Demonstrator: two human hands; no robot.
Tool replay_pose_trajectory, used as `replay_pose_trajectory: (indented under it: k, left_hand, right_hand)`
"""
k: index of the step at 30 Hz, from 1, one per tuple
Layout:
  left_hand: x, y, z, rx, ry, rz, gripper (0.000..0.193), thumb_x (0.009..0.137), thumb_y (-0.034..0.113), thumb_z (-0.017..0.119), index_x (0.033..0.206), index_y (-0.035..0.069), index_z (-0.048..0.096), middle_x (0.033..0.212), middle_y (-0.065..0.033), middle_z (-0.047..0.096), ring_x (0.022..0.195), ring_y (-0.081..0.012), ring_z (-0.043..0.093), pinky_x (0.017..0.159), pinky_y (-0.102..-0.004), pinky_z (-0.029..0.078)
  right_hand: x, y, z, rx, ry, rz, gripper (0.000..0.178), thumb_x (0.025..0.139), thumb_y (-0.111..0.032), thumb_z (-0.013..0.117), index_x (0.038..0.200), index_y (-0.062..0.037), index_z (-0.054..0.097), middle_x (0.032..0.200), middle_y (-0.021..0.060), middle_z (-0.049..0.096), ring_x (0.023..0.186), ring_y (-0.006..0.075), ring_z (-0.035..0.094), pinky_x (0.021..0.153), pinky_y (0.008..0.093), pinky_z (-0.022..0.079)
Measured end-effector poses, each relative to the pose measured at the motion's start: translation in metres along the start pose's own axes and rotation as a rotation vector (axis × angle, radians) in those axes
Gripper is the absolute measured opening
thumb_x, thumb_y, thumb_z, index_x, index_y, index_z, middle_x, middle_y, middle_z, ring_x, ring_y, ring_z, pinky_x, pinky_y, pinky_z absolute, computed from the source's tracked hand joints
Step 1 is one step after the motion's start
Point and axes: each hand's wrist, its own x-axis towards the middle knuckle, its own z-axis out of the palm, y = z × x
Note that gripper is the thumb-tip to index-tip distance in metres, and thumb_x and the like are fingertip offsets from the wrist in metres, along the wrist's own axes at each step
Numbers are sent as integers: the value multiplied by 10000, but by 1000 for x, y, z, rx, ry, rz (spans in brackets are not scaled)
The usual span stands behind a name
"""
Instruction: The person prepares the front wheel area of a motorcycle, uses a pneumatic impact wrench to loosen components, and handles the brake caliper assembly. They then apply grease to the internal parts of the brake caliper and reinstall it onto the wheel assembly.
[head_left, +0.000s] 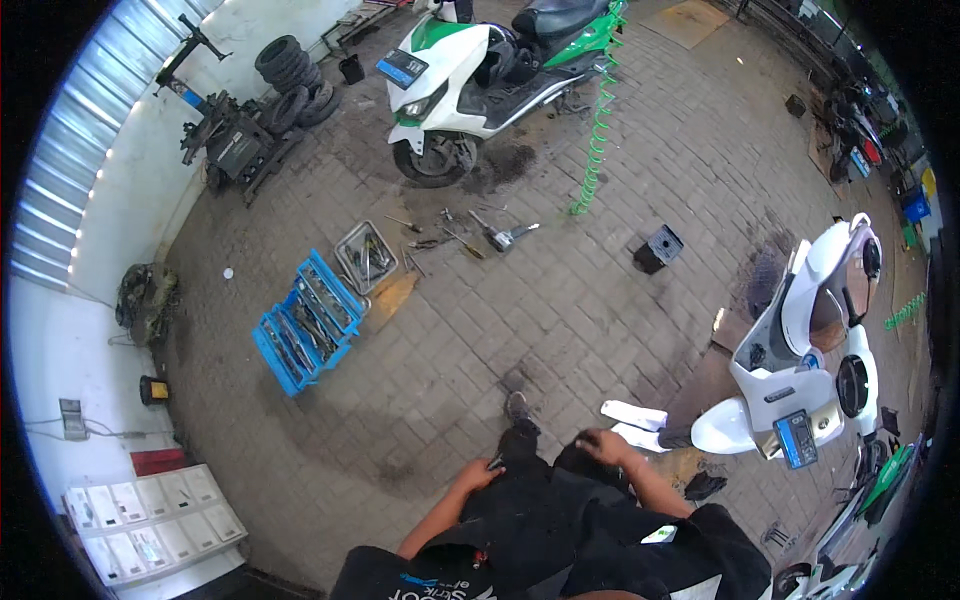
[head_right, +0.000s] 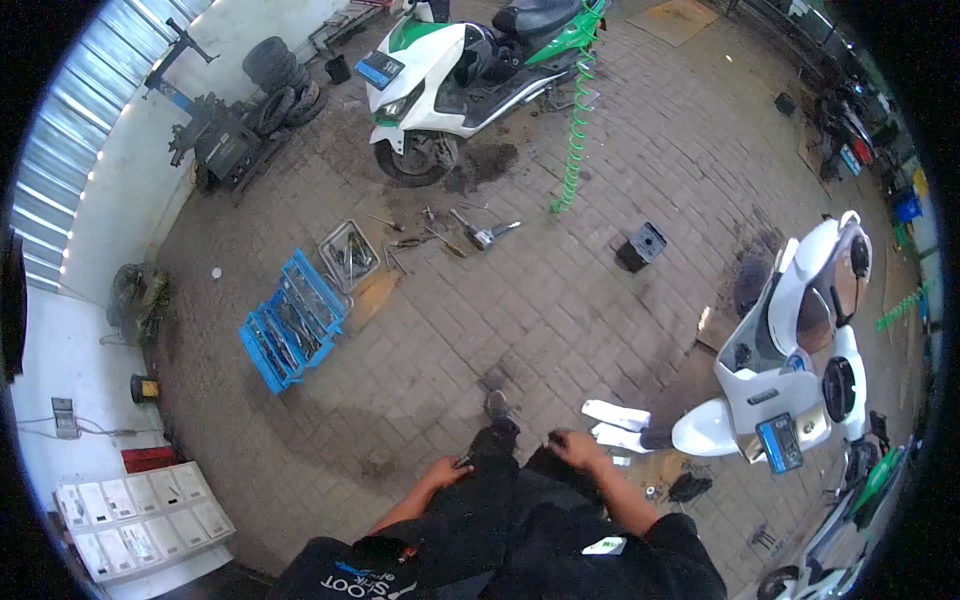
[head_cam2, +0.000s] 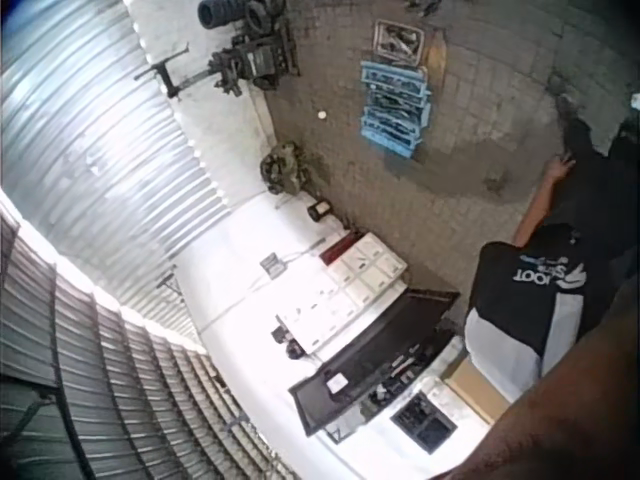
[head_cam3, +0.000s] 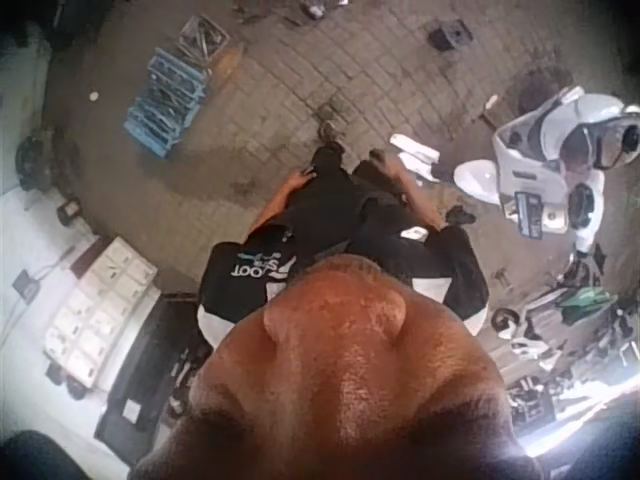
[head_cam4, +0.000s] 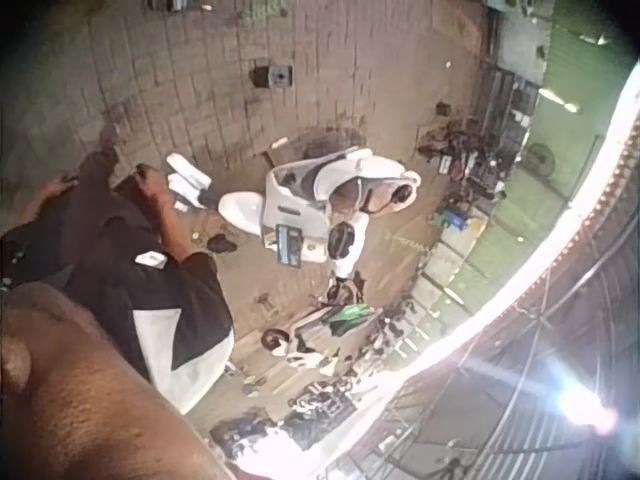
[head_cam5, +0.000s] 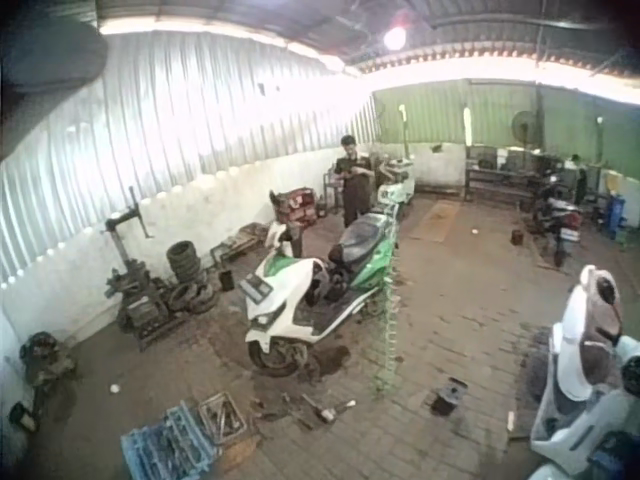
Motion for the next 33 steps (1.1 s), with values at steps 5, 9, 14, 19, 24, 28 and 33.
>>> replay_pose_trajectory:
  k: [5,9,14,19,24,28,33]
  left_hand:
    - [15,-7,-57,-158,-37,-18,519,858,535,590,1015,50,682,900,-213,668,878,-366,651,791,-467,483]
    - [48,1,-114,-250,23,-32,515,895,517,557,1049,34,648,930,-211,662,902,-361,643,785,-457,477]
    - [115,56,-216,-141,100,-69,500,919,507,528,1041,31,620,971,-227,650,933,-408,617,793,-454,473]
    - [185,90,-320,40,223,-105,402,907,436,576,864,36,579,779,-207,623,793,-413,615,684,-472,471]
    - [274,84,-392,-35,328,-63,280,875,300,653,785,51,559,701,-184,596,681,-397,605,599,-460,463]
    - [355,58,-426,65,426,62,242,827,227,699,712,67,559,636,-156,578,577,-355,589,524,-414,453]
    - [373,11,-473,131,436,13,258,782,179,725,641,69,539,551,-125,531,455,-289,537,436,-361,413]
  right_hand:
    - [104,-92,-106,146,58,12,501,936,-471,513,1175,-39,598,1078,223,646,1039,401,602,883,451,474]
    - [213,-75,-130,225,112,-26,491,922,-468,545,1161,-43,610,1021,222,660,1006,398,616,855,445,480]
    - [382,-41,-117,448,139,-138,519,909,-493,560,1124,-25,625,943,225,665,914,389,640,798,440,491]
    - [542,-18,-127,231,-14,98,542,906,-524,513,935,-7,672,789,245,646,803,429,629,736,485,492]
    - [710,16,-131,86,143,43,484,913,-460,493,861,-17,683,840,255,651,818,439,630,744,514,500]
    - [859,10,-138,94,169,261,500,911,-476,516,1105,-30,630,1102,246,625,1049,406,590,864,501,479]
    - [998,33,-106,-120,491,233,485,882,-439,573,1095,-4,599,1126,208,567,1094,409,523,925,505,430]
